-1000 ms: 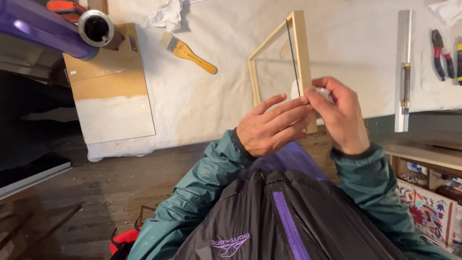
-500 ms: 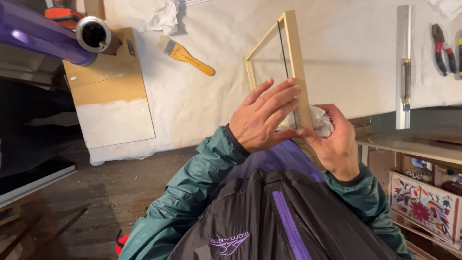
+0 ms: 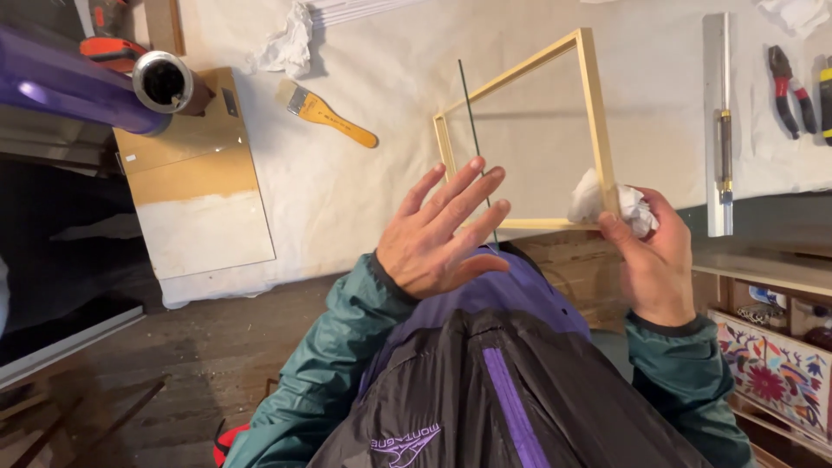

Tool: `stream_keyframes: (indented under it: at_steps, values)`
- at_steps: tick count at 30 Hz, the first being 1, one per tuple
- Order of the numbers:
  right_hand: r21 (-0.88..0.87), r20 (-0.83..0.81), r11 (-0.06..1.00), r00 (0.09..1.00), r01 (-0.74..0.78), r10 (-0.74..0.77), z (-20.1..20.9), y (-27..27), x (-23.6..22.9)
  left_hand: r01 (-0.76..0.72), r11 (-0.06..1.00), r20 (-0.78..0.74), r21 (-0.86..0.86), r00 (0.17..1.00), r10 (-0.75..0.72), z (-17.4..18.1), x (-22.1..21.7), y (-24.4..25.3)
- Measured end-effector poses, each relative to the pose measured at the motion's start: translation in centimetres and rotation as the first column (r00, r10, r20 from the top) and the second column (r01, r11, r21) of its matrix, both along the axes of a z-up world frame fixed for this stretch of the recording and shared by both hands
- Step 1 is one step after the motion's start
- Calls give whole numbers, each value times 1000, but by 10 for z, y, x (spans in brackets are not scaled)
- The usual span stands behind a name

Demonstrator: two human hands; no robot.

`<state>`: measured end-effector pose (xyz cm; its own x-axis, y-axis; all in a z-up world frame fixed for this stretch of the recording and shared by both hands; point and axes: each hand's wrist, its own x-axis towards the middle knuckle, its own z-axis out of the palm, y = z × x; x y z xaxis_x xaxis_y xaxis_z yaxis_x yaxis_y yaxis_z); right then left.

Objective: Cleaning a glass pane and cutting a glass sheet to fit a picture frame using a glass cutter and ruler.

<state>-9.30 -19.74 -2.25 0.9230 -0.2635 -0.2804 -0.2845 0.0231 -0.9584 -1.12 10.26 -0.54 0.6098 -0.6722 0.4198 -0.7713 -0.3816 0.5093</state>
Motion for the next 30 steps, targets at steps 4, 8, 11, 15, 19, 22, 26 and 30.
stream_keyframes:
  at_steps: [4, 8, 11, 15, 19, 22, 26, 30]
  values:
    - [-128, -26, 989, 997, -80, 77, 10, -3, 3, 10, 998, 12, 56, 1000, -11, 7, 6, -2]
    - [-66, -99, 992, 990, -106, 99, 8, -7, 13, 51, 996, 28, 71, 998, -53, 9, 14, -14]
    - [-20, -132, 999, 990, -49, 46, 1, -12, 19, 96, 994, 20, 60, 995, -97, 12, 22, -28]
    - [-475, 14, 878, 999, 53, -52, -5, -24, 24, 158, 983, 42, 98, 986, -163, 14, 29, -44]
    - [-824, 422, 390, 905, 411, -61, -57, -108, 18, 183, 980, 82, 75, 979, -189, 3, 32, -62]
    - [-792, 535, 354, 845, 497, 12, -26, -107, 21, 181, 978, 62, 101, 980, -187, 0, 35, -75]
    - [-259, 283, 889, 910, 377, -304, 9, -75, 46, 217, 972, 61, 94, 973, -223, -7, 38, -96]
    - [259, -55, 931, 966, 257, -252, -26, -72, 73, 204, 973, 28, 106, 978, -208, -16, 39, -115]
